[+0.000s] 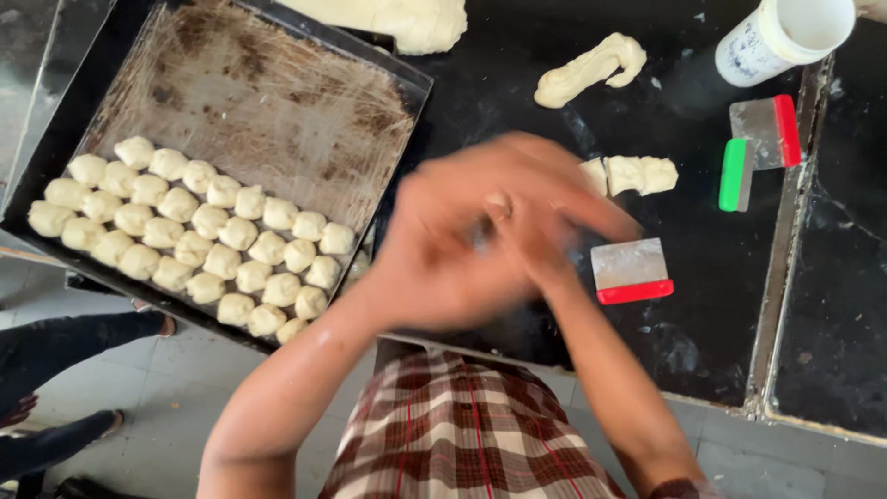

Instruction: The person cuts a strip of dough into small pieces using a scraper, rolls the pieces into balls by hand, and places them onto a metal tray.

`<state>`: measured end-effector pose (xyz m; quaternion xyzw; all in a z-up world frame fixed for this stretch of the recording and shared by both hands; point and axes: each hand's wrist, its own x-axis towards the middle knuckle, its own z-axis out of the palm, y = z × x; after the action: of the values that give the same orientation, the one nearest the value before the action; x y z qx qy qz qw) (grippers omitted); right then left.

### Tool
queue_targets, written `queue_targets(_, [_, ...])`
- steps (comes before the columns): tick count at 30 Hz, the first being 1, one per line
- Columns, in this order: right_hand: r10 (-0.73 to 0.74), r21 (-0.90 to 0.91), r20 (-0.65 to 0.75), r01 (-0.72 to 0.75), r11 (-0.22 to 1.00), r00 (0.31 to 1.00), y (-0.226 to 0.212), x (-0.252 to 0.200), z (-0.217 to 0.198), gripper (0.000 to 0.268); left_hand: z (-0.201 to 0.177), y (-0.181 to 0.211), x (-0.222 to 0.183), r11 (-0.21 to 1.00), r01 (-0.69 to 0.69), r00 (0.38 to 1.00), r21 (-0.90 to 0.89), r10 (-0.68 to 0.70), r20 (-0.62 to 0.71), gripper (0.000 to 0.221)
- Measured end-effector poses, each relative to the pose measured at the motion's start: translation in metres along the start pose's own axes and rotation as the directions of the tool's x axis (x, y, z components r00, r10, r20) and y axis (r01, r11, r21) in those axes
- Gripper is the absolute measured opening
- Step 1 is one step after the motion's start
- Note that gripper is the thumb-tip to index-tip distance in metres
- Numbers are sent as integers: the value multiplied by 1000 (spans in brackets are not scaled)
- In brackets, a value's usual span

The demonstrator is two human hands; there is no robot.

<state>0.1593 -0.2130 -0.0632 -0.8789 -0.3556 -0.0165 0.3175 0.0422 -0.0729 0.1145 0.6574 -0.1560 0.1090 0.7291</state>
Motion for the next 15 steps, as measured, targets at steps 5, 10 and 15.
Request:
queue_targets(5, [-208, 146, -124, 225, 963, 970, -2, -13, 22, 28, -35, -110, -22, 944, 255, 839, 211, -107, -533, 22])
queue_targets(10, [-19, 667, 247, -156, 728, 969, 21, 0, -17, 18, -35, -154, -54, 897, 346, 883, 276, -212, -418, 59])
queue_targets(15, [-182, 510, 104, 105, 854, 978, 15, 20, -66, 16, -21, -186, -28, 806, 532, 751, -260, -591, -294, 41])
